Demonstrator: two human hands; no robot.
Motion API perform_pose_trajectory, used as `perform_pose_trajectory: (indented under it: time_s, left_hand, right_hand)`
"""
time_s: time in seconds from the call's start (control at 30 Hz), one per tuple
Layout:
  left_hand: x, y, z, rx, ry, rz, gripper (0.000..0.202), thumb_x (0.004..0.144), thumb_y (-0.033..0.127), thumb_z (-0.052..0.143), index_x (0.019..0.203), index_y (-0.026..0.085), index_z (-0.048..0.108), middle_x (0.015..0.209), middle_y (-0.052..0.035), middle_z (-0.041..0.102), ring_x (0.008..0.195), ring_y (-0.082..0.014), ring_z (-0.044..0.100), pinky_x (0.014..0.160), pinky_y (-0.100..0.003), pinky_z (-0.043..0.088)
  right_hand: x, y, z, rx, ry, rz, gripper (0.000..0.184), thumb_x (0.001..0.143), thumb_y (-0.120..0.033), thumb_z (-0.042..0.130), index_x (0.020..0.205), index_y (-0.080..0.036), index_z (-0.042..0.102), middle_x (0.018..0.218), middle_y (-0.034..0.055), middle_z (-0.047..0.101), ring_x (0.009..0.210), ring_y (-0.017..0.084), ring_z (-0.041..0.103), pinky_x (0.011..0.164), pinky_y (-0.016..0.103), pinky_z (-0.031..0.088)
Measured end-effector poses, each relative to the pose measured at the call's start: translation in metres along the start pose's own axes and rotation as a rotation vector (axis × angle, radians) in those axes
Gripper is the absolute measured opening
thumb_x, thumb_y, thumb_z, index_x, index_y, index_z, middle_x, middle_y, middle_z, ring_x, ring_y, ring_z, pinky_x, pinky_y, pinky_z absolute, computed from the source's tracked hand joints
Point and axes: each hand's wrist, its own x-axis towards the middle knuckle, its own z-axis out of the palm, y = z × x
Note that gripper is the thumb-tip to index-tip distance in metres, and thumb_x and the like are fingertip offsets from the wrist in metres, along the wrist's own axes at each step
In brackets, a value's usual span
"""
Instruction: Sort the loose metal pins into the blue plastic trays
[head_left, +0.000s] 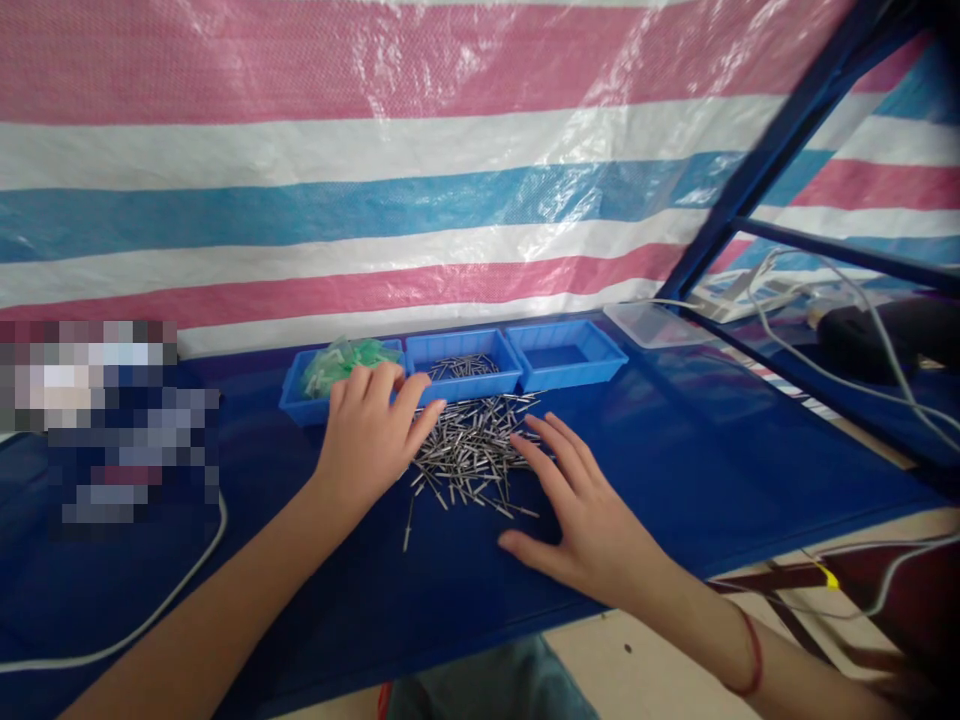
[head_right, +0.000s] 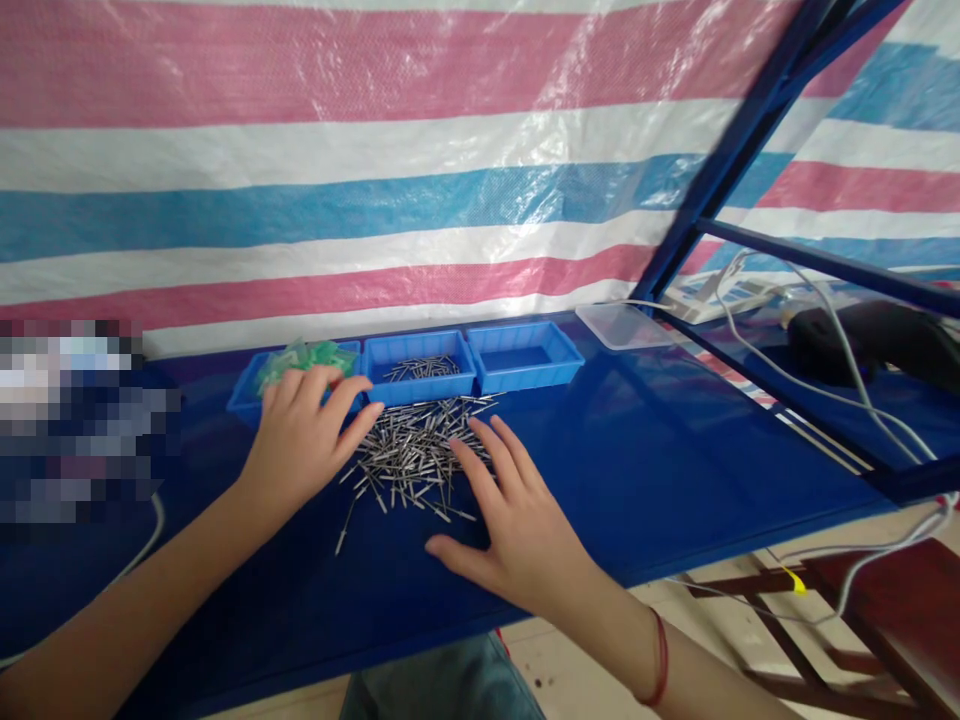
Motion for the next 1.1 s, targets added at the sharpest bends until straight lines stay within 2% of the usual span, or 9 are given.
perform_pose_trajectory:
  time_s: [0.07, 0.17, 0.33, 0.5, 0.67, 0.77, 0.9, 0.97, 1.1]
  left_hand:
    - [-0.023, 0.003, -0.017, -0.126, -0.179, 0.036, 0.031, 0.093, 0.044, 0.044, 0.096, 0.018, 0.06, 0.088, -0.0068, 0.06, 0.083, -0.0239, 0.056, 0.074, -0.035, 0.04]
    - [-0.063, 0.011, -0.028, -0.218, -0.38, -0.049, 0.034, 0.087, 0.053, 0.052, 0.083, 0.019, 0.057, 0.077, -0.0036, 0.06, 0.074, -0.0221, 0.058, 0.065, -0.032, 0.042]
    - [-0.09, 0.023, -0.014, -0.185, -0.411, -0.075, 0.017, 0.093, 0.029, 0.046, 0.09, 0.018, 0.059, 0.087, -0.005, 0.062, 0.081, -0.0214, 0.06, 0.073, -0.033, 0.046]
    - [-0.082, 0.022, -0.007, -0.159, -0.365, -0.004, 0.023, 0.094, 0.016, 0.038, 0.088, 0.016, 0.06, 0.088, -0.0069, 0.062, 0.084, -0.0233, 0.059, 0.077, -0.037, 0.047]
    - [-0.058, 0.018, -0.015, -0.544, -0.269, -0.282, 0.02, 0.096, 0.031, 0.038, 0.094, 0.019, 0.054, 0.082, -0.0021, 0.061, 0.076, -0.0183, 0.06, 0.07, -0.03, 0.045]
    - [-0.03, 0.02, -0.007, -0.904, -0.224, -0.417, 0.025, 0.094, 0.039, 0.041, 0.088, 0.019, 0.055, 0.067, 0.0028, 0.054, 0.062, -0.0134, 0.053, 0.06, -0.025, 0.041]
    - [0.002, 0.026, 0.015, -1.435, -0.057, -0.602, 0.028, 0.09, 0.042, 0.048, 0.091, 0.016, 0.057, 0.07, 0.0014, 0.053, 0.059, -0.0096, 0.051, 0.056, -0.021, 0.041]
    - [0.007, 0.029, 0.023, -1.554, 0.021, -0.661, 0.027, 0.087, 0.042, 0.054, 0.094, 0.016, 0.058, 0.075, 0.0001, 0.056, 0.064, -0.0093, 0.053, 0.06, -0.02, 0.044]
    - [0.0, 0.031, 0.028, -1.626, 0.016, -0.68, 0.026, 0.084, 0.038, 0.06, 0.098, 0.016, 0.059, 0.084, -0.0026, 0.063, 0.073, -0.011, 0.059, 0.069, -0.023, 0.048]
  right_hand:
    - [-0.013, -0.008, 0.001, -0.015, -0.027, 0.052, 0.063, 0.081, -0.051, 0.059, 0.128, -0.012, 0.048, 0.131, 0.019, 0.046, 0.124, 0.036, 0.038, 0.097, 0.051, 0.038]
    - [-0.019, -0.009, 0.002, 0.004, -0.078, 0.073, 0.026, 0.088, -0.035, 0.054, 0.107, -0.019, 0.06, 0.107, 0.0115, 0.059, 0.101, 0.028, 0.051, 0.082, 0.043, 0.041]
    - [-0.003, -0.012, 0.005, 0.043, -0.143, 0.006, 0.017, 0.092, -0.02, 0.047, 0.088, -0.019, 0.063, 0.085, 0.0057, 0.062, 0.08, 0.02, 0.054, 0.072, 0.035, 0.036]
    - [0.021, -0.011, 0.011, -0.066, -0.142, -0.068, 0.017, 0.093, -0.024, 0.049, 0.086, -0.019, 0.064, 0.083, 0.0049, 0.062, 0.081, 0.021, 0.053, 0.071, 0.035, 0.032]
    - [0.05, -0.001, 0.007, -0.021, -0.136, -0.138, 0.012, 0.088, -0.023, 0.054, 0.085, -0.019, 0.065, 0.081, 0.0049, 0.062, 0.081, 0.02, 0.054, 0.07, 0.034, 0.033]
    - [0.076, 0.003, 0.003, 0.248, -0.109, -0.113, 0.008, 0.084, -0.023, 0.058, 0.085, -0.018, 0.064, 0.077, 0.0027, 0.062, 0.076, 0.017, 0.055, 0.07, 0.032, 0.038]
    - [0.109, 0.005, 0.013, 0.753, -0.015, -0.003, 0.012, 0.084, -0.027, 0.058, 0.089, -0.018, 0.064, 0.079, 0.001, 0.065, 0.069, 0.013, 0.057, 0.066, 0.028, 0.045]
    - [0.117, 0.003, 0.022, 0.966, 0.036, 0.038, 0.014, 0.085, -0.029, 0.057, 0.087, -0.018, 0.065, 0.081, 0.0016, 0.066, 0.073, 0.013, 0.06, 0.07, 0.029, 0.048]
    - [0.115, -0.002, 0.032, 1.229, 0.1, 0.115, 0.013, 0.082, -0.032, 0.063, 0.082, -0.019, 0.064, 0.076, 0.0007, 0.067, 0.071, 0.014, 0.062, 0.071, 0.031, 0.051]
